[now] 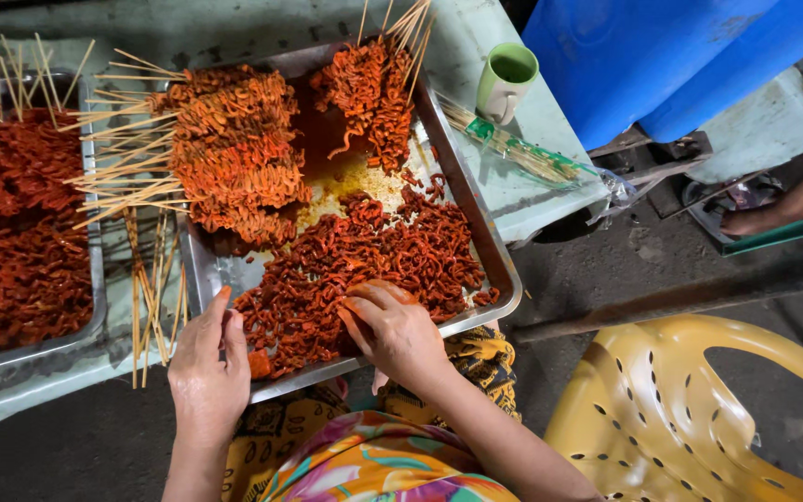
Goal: The person skewers pieces of marinated food onto wooden sticks by hand and places the skewers onto a metal tray.
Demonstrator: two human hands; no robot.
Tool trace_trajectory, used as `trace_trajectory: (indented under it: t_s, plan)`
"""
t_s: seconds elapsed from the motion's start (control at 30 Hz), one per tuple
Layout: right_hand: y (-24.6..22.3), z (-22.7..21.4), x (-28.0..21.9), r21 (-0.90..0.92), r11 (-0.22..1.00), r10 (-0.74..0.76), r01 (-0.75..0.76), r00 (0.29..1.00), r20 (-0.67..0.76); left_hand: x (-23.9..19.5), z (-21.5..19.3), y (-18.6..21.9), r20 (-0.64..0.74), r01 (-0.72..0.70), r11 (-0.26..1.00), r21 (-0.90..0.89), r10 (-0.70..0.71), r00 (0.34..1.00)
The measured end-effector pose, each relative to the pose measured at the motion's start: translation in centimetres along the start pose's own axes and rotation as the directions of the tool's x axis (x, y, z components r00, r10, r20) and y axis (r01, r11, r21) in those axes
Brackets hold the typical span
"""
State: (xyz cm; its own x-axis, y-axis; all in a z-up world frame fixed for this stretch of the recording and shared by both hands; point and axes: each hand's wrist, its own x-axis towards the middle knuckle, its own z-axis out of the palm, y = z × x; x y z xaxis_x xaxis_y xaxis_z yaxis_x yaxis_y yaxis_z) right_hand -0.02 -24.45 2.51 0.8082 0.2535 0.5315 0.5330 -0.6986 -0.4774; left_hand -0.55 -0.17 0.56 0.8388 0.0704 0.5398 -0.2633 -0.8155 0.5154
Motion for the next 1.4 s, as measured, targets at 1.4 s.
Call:
trace_trajectory:
  t_s: [1.4]
  plan:
    - [0.21,0.15,-0.19,-0.005,1.000,0.030,-0.030,0.997,0.065,0.13,0.23,-0.40,-0.024,-0.079,0.997,-0.014,0.079,0.997]
